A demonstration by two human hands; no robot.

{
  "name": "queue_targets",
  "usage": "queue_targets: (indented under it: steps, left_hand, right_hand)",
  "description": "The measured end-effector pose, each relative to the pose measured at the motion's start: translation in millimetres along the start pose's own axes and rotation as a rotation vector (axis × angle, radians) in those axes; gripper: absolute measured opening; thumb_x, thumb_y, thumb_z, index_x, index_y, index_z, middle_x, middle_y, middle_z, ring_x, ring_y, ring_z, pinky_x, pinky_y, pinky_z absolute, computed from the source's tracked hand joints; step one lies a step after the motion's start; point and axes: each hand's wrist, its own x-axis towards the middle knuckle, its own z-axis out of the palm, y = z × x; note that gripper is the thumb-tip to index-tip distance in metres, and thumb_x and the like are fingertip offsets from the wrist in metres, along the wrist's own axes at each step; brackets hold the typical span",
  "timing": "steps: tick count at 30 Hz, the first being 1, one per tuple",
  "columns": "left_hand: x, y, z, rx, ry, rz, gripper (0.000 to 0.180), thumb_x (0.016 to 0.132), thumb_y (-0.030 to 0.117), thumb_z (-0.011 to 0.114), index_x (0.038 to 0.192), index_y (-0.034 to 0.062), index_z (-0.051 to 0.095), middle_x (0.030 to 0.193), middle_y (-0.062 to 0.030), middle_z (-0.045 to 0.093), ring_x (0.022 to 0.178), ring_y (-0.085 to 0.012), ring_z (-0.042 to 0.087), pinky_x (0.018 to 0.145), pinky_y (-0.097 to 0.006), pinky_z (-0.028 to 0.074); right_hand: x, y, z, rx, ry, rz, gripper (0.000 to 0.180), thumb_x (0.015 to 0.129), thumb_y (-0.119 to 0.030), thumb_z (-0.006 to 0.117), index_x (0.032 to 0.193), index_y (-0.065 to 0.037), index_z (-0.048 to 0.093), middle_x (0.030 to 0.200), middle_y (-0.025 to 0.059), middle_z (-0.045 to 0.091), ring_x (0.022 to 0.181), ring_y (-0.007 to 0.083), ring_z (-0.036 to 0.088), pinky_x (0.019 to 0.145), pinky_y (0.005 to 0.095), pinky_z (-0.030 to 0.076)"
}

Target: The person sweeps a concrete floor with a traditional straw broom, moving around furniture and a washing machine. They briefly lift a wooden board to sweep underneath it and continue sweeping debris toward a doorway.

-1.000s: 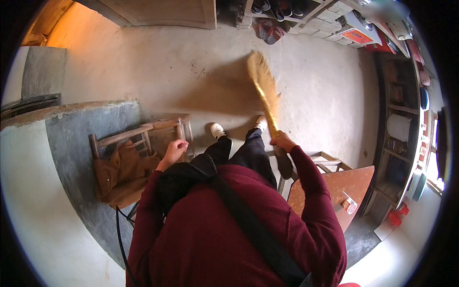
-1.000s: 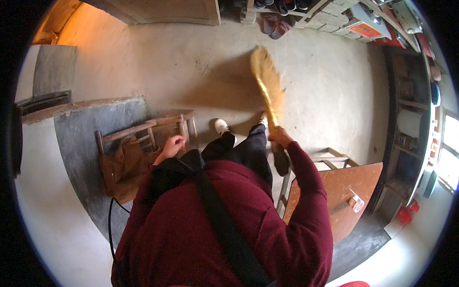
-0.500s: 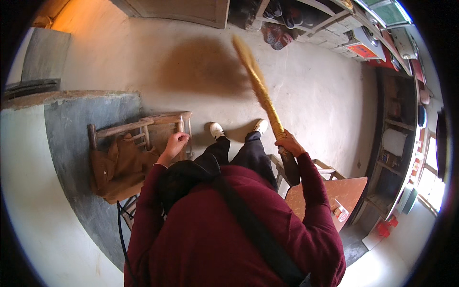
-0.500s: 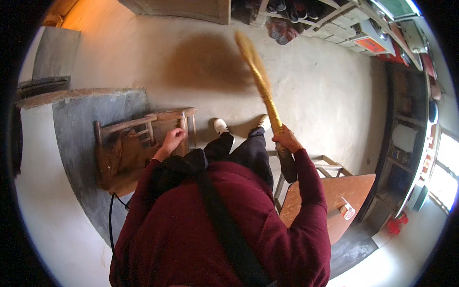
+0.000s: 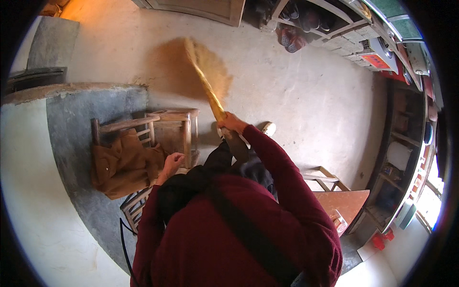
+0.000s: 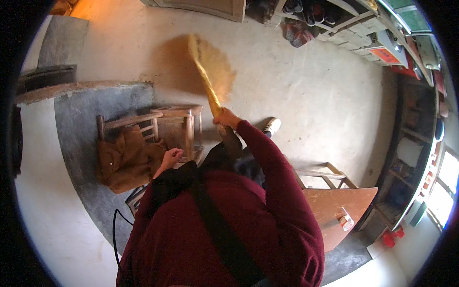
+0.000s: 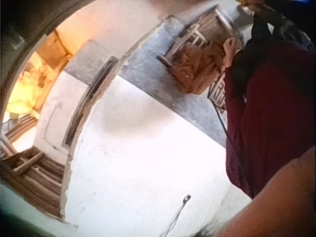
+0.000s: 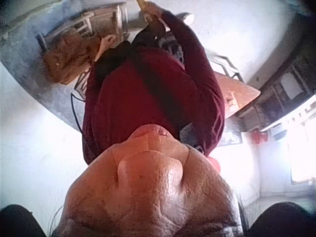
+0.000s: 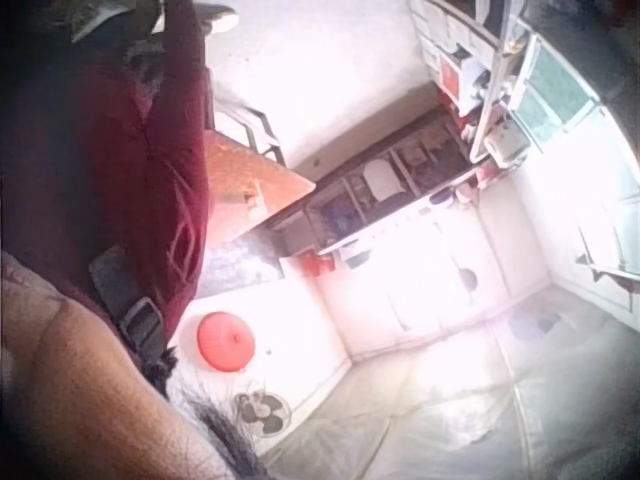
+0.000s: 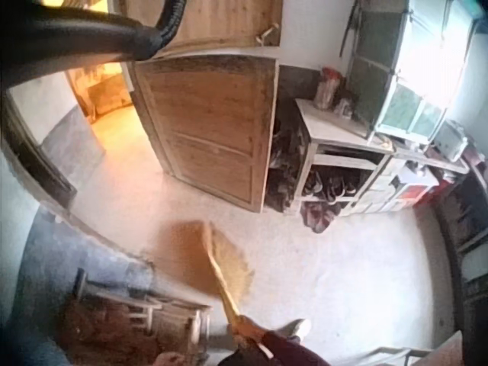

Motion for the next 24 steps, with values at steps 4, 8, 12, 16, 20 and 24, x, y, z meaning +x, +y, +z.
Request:
queue_targets:
  steps: [4,8,12,16,20,24]
  left_hand:
    - [-5,17,-3,0.070,0.007,0.073,0.024,0.084,0.020,0.056,0.092,-0.0022,0.060,0.078,-0.0061,0.062,0.071,-0.0109,0.056,0.065,-0.025,0.046]
    - [-3,47,-6,0.097,0.037,0.077,0.025,0.084,0.021,0.056,0.091,-0.0017,0.060,0.076,-0.0045,0.061,0.069,-0.0098,0.055,0.065,-0.025,0.046]
    - [10,16,1,-0.159,0.058,0.097,0.022,0.084,0.019,0.056,0.092,-0.0014,0.061,0.075,-0.0039,0.060,0.068,-0.0091,0.054,0.064,-0.025,0.045]
    - [3,18,16,-0.253,0.079,0.078,0.020,0.083,0.017,0.056,0.091,-0.0012,0.061,0.076,-0.0044,0.061,0.069,-0.0093,0.054,0.064,-0.024,0.045]
    - [-10,10,20,-0.107,0.055,0.062,0.021,0.084,0.017,0.056,0.093,-0.0012,0.060,0.077,-0.0052,0.061,0.070,-0.0094,0.055,0.065,-0.024,0.046]
    - [-12,5,18,-0.121,0.024,0.018,0.020,0.084,0.017,0.056,0.093,-0.0012,0.060,0.077,-0.0056,0.061,0.069,-0.0093,0.055,0.064,-0.025,0.046]
  right_hand:
    - [2,-50,-19,0.101,-0.141,-0.080,0.065,0.059,-0.016,0.071,0.117,0.000,0.046,0.093,0.0100,0.058,0.082,0.0173,0.055,0.072,0.0306,0.047]
    - [-54,-49,-61,-0.100,-0.037,-0.234,0.075,0.059,-0.015,0.071,0.126,0.001,0.038,0.101,0.0107,0.056,0.091,0.0190,0.053,0.080,0.0313,0.045]
    - [-138,-14,-105,-0.035,0.017,-0.096,0.072,0.062,-0.009,0.067,0.126,0.000,0.037,0.101,0.0100,0.055,0.088,0.0163,0.053,0.076,0.0294,0.046]
    - [-197,22,-128,0.034,0.065,0.246,0.057,0.064,-0.010,0.067,0.113,0.003,0.043,0.081,0.0080,0.057,0.074,0.0119,0.054,0.063,0.0272,0.047]
    - [-164,45,-107,0.090,-0.047,0.222,0.041,0.066,-0.007,0.065,0.104,-0.003,0.050,0.080,0.0054,0.054,0.066,0.0141,0.052,0.060,0.0278,0.048]
    - [-54,43,-49,-0.172,-0.268,0.026,0.028,0.069,-0.014,0.064,0.093,-0.003,0.054,0.074,0.0039,0.056,0.061,0.0118,0.052,0.054,0.0279,0.045]
